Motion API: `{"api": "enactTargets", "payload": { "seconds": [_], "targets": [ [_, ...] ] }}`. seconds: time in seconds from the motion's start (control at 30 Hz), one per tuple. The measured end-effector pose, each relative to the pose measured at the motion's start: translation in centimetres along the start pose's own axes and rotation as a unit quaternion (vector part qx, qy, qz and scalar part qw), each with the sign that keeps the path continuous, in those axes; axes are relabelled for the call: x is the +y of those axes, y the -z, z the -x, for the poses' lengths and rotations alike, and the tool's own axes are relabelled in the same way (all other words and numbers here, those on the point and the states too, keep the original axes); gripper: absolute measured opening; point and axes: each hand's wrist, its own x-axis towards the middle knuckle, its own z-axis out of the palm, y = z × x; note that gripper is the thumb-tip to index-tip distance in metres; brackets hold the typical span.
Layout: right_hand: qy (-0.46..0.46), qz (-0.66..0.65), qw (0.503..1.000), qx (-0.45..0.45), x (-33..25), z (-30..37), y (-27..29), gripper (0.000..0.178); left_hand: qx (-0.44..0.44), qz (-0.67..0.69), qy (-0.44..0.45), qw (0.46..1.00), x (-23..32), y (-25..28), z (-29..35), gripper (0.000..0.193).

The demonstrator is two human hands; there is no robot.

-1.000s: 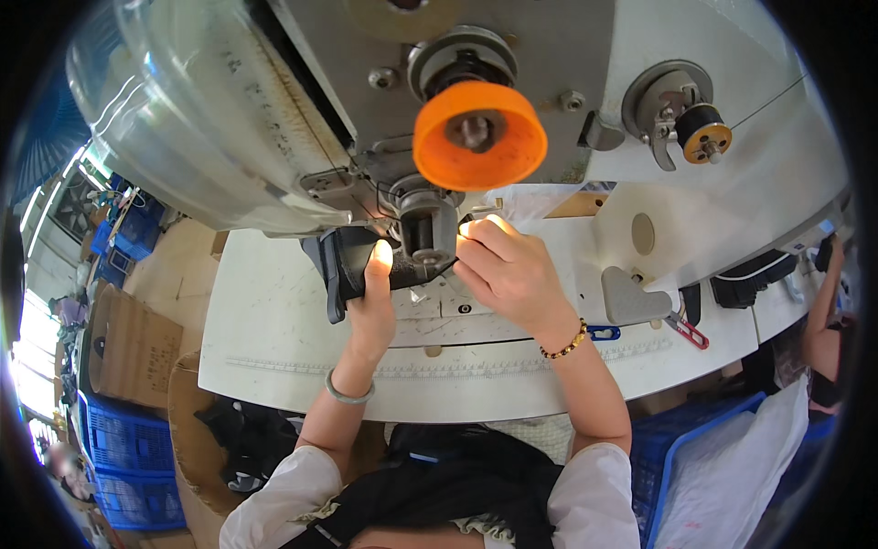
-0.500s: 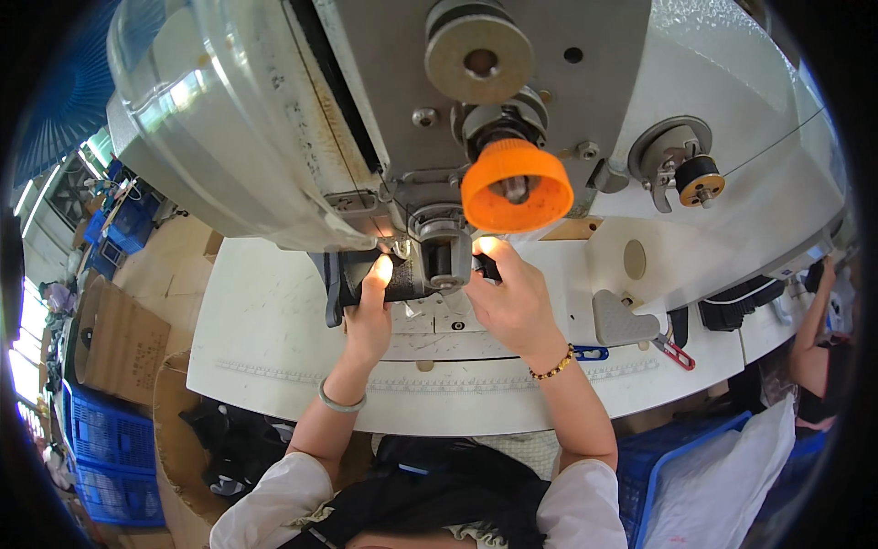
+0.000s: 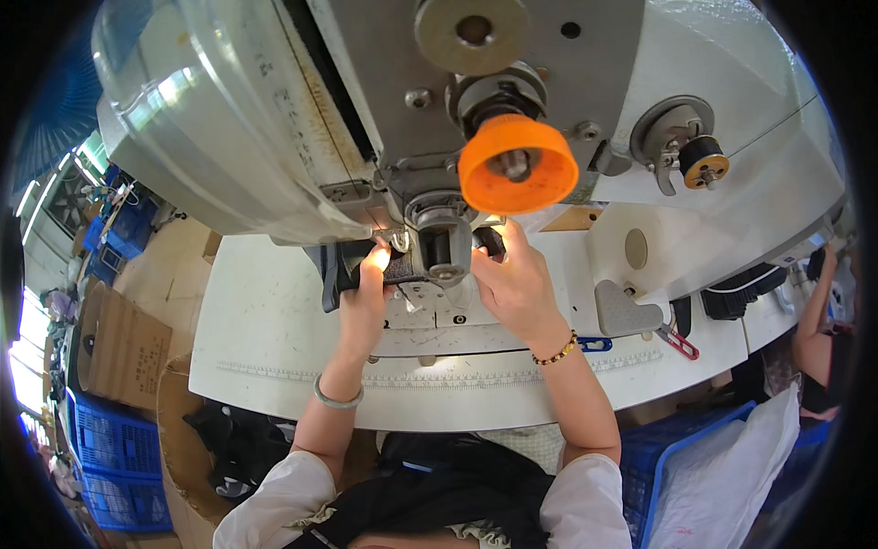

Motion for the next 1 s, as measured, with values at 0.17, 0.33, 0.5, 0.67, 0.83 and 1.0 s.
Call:
{"api": "enactTargets", "payload": {
  "seconds": [0.17, 0.33, 0.5, 0.67, 0.83, 1.0],
  "targets": [
    [0.041, -0.002, 0.999, 0.018, 0.3, 0.0, 0.2, 0.014, -0.049, 0.145, 0.228, 0.962, 1.0, 0.3, -0.4, 0.022],
    [0.053, 0.030, 0.998, 0.017, 0.5, 0.4, 0.0, 0.018, -0.015, 0.114, 0.174, 0.978, 1.1, -0.3, -0.1, 0.021],
    [0.060, 0.030, 0.997, 0.027, 0.2, -0.2, 0.1, 0.018, -0.023, 0.075, 0.052, 0.996, 0.5, -0.1, 0.1, 0.017],
    [0.056, 0.041, 0.997, 0.043, 0.8, 0.0, -0.3, 0.020, -0.035, 0.110, 0.100, 0.988, -0.7, -0.3, -0.6, 0.018],
    [0.012, -0.002, 1.000, 0.012, 0.9, 0.0, -0.6, 0.022, -0.010, -0.039, 0.004, 0.999, -3.0, -0.2, -1.3, 0.018],
    [-0.022, -0.020, 1.000, 0.005, 1.0, 0.4, -1.0, 0.026, -0.012, 0.053, 0.054, 0.997, -2.7, -0.5, -1.8, 0.020]
  ]
}}
